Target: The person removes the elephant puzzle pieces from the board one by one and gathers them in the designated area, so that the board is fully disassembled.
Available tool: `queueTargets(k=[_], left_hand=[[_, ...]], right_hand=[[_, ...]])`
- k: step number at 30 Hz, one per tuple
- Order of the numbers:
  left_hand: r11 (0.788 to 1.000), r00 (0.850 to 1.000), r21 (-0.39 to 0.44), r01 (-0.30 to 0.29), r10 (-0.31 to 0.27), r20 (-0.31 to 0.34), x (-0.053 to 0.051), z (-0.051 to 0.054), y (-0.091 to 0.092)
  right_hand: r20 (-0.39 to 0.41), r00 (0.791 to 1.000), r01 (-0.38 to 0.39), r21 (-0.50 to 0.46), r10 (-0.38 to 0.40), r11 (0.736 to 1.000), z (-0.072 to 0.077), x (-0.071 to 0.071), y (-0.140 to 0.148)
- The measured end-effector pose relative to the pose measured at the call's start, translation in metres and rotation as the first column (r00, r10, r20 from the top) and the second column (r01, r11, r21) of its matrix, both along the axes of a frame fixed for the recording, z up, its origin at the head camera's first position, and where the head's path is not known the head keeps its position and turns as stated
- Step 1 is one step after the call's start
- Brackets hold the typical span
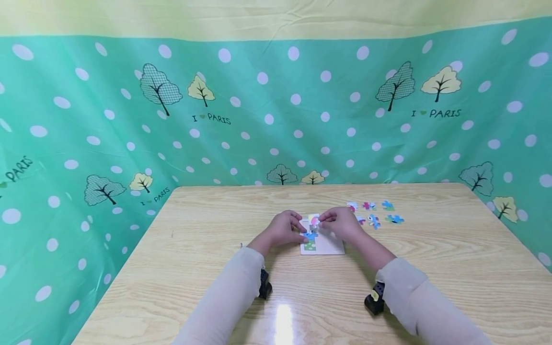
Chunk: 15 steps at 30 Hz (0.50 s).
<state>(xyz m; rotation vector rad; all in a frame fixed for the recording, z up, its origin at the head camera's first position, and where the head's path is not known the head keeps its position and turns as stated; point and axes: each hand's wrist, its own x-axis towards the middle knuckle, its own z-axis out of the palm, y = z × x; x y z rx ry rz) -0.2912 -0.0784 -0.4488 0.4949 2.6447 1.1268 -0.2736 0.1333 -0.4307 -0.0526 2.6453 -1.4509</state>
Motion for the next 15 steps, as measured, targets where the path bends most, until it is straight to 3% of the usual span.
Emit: queueTargets(k=[15], left_hand=[[1.0,1.0,-0.006,-0.006,0.006,0.004,0.001,0.0,0.0]], right_hand=[[-0.038,0.999,-0.011,-0.033,0.01,0.999,0.004,0.012,0.023]])
